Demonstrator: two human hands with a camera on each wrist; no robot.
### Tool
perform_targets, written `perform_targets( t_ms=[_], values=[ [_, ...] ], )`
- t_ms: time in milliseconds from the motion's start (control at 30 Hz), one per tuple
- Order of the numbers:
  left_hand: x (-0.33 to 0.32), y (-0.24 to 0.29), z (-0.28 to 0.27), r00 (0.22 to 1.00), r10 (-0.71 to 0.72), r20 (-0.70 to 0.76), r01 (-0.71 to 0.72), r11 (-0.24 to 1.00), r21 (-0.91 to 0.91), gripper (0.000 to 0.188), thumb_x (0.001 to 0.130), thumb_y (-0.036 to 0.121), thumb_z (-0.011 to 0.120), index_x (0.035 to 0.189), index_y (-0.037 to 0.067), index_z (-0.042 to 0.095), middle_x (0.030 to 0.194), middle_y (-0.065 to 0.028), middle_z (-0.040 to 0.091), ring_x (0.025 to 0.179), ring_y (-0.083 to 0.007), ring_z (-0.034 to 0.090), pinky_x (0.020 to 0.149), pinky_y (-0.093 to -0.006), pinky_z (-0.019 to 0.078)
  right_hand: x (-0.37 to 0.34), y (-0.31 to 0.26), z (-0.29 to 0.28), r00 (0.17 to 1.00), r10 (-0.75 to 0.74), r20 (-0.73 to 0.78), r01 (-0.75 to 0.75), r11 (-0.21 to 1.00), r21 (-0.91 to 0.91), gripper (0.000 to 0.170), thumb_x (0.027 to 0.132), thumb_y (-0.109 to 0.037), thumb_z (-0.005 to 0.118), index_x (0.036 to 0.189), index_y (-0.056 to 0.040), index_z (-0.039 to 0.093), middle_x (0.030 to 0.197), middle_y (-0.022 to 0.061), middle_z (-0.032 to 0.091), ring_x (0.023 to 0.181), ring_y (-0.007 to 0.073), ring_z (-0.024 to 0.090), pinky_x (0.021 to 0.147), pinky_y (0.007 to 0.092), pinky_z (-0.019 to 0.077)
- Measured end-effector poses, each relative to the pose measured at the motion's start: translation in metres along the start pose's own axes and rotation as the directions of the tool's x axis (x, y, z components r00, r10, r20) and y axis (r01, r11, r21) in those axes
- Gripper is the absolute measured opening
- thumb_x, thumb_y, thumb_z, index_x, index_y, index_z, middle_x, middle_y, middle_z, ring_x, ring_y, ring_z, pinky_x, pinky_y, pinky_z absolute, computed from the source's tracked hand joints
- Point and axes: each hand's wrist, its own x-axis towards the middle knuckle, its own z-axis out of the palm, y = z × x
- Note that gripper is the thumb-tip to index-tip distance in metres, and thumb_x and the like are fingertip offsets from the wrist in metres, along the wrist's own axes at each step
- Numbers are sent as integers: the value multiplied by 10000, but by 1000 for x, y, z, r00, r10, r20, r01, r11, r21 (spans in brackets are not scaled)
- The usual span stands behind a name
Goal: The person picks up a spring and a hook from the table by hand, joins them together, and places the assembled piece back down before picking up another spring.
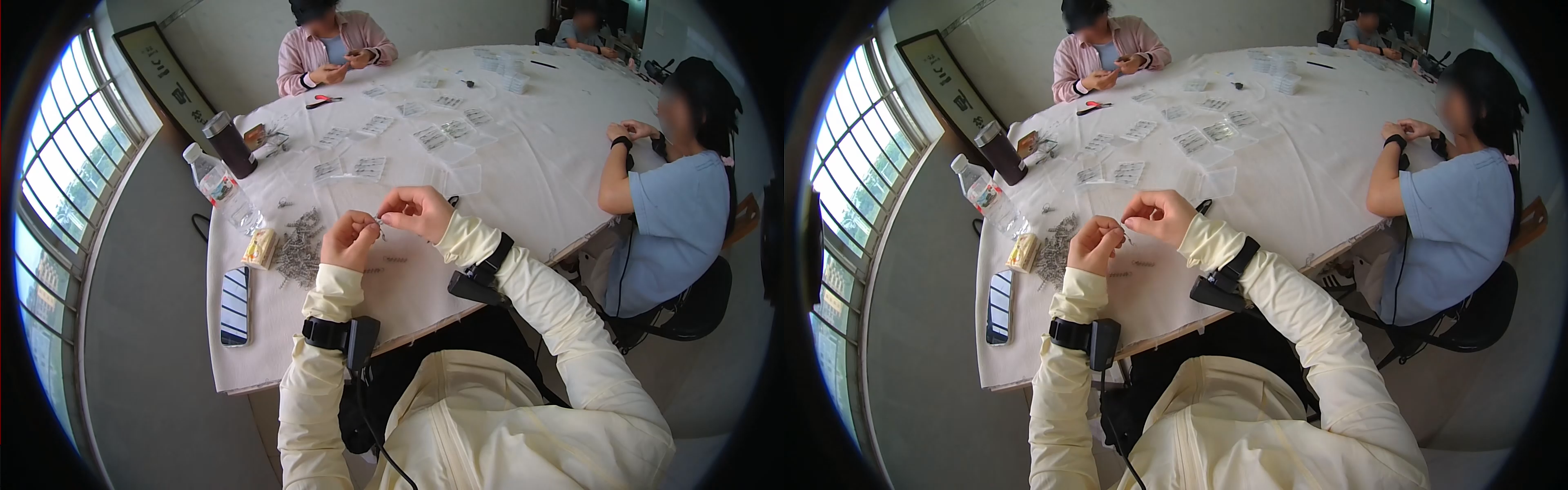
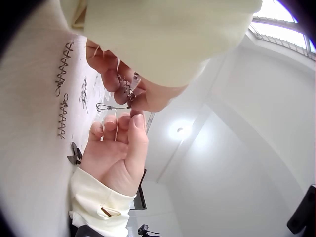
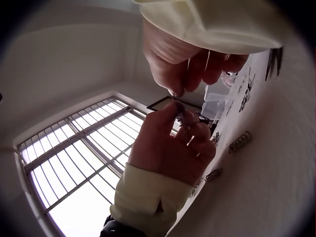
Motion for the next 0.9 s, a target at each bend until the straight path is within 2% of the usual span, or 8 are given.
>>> perform_targets(
  t_ms=[167, 233, 500, 667, 733, 900],
  values=[
    [1, -3, -1, 1000, 6, -6, -6, 1000, -5, 83, 899, 119, 618, 955, 59, 627, 799, 35, 624, 728, -42, 542, 625, -199, 408, 1, 3, 0, 1000, -14, -10, 14, 997, -73, 114, 865, -125, 658, 941, -43, 683, 817, -21, 659, 746, 38, 554, 673, 211, 421],
    [1, -4, -1, 1000, 11, -10, -10, 998, 54, 84, 897, 99, 622, 963, 48, 622, 808, 32, 624, 737, -44, 546, 643, -199, 416, 0, 1, 1, 1000, -13, -12, 11, 995, -96, 109, 858, -131, 666, 929, -50, 686, 807, -23, 661, 738, 40, 555, 666, 216, 416],
    [2, -9, -3, 1000, -21, 21, 19, 997, 78, 90, 890, 53, 617, 975, 22, 619, 813, 12, 618, 762, -64, 557, 710, -206, 441, 1, 3, 2, 995, -97, -18, 91, 969, -229, 119, 821, -156, 684, 885, -57, 668, 774, -24, 646, 704, 69, 556, 657, 251, 409],
    [2, -5, -2, 1000, -13, 25, 11, 996, 91, 84, 888, 55, 606, 961, 17, 624, 805, 10, 615, 766, -70, 558, 722, -214, 443, 1, 5, 3, 995, -99, -5, 95, 972, -216, 127, 819, -153, 668, 890, -48, 659, 773, -24, 633, 703, 77, 542, 663, 252, 411],
    [2, -4, -1, 1000, -10, 7, 10, 1000, 21, 85, 887, 61, 601, 956, 16, 625, 798, 10, 612, 766, -73, 558, 728, -220, 445, 1, 6, 4, 995, -98, -10, 94, 972, -214, 131, 822, -154, 662, 895, -45, 657, 774, -23, 630, 704, 79, 539, 665, 252, 412],
    [1, -2, 0, 1000, -15, -5, 15, 1000, 1, 89, 890, 65, 601, 962, 16, 623, 794, 11, 610, 764, -74, 557, 730, -222, 445, 1, 8, 4, 991, -135, -4, 131, 969, -207, 180, 840, -196, 657, 895, -26, 639, 754, 6, 634, 684, 92, 560, 639, 264, 440]
  ],
)
